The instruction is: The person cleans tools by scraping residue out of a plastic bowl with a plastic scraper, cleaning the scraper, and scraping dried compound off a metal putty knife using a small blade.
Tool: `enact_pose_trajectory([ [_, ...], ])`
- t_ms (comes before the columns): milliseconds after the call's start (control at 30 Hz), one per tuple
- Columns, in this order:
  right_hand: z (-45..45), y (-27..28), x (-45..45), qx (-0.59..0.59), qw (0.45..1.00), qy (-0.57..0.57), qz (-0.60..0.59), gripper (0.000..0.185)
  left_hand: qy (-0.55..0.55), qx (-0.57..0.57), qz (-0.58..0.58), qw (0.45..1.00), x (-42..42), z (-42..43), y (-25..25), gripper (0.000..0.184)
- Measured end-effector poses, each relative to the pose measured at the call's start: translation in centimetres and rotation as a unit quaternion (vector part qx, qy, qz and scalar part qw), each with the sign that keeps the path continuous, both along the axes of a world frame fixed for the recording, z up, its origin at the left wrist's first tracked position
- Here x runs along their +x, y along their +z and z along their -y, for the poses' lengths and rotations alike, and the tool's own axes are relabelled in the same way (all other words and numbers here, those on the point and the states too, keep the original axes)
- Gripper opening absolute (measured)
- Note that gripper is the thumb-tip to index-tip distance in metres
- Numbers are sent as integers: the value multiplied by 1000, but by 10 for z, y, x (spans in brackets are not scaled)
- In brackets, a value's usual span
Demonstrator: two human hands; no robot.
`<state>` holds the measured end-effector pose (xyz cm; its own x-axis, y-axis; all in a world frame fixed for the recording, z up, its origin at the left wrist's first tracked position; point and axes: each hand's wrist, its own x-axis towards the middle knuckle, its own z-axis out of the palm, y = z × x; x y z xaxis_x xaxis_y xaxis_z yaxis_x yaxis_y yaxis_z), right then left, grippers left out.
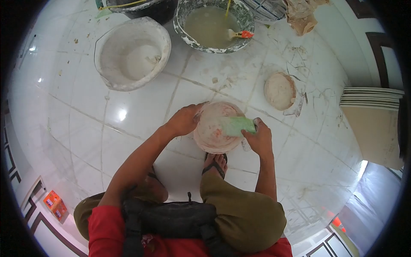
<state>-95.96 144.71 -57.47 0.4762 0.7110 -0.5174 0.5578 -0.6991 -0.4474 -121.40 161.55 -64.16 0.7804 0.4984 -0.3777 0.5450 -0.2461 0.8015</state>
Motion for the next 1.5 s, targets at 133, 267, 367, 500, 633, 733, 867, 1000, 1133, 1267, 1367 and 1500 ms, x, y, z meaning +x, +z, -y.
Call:
enact_pose_trajectory([
  [133,11,-9,-6,99,995,-1,-1,38,-12,-13,27,999,-3,-2,-4,49],
  [267,12,-19,-2,171,980,-99,-9,43,-9,-12,37,999,-10,-4,-12,46],
  [367,11,-32,-4,187,979,-77,-26,43,-10,-23,56,998,-10,-5,-17,44],
  [500,-3,-31,0,150,987,-35,-45,40,6,-72,54,996,-7,-8,-13,42],
  [633,-14,-40,-14,211,977,-6,-14,40,11,-80,-7,997,-8,-9,-7,43],
  [733,-24,-25,-13,139,990,24,-6,38,37,-158,24,986,-6,-12,13,43],
  [867,-26,-28,-18,174,982,-51,-52,41,24,-124,-2,992,-8,-9,-1,42],
  [1000,-24,-35,-17,161,986,43,-2,39,13,-93,28,995,-6,-11,-14,42],
  [1133,-26,-35,-19,219,973,-41,-54,37,31,-138,4,990,-5,-11,1,42],
  [1267,-29,-35,-14,153,985,78,29,36,55,-186,-29,981,-2,-14,11,41],
  [1367,-34,-36,-9,213,975,9,-57,38,7,-104,40,994,-7,-11,-2,41],
  [1500,-36,-38,-14,159,984,78,-10,40,44,-181,-22,982,-1,-15,9,42],
])
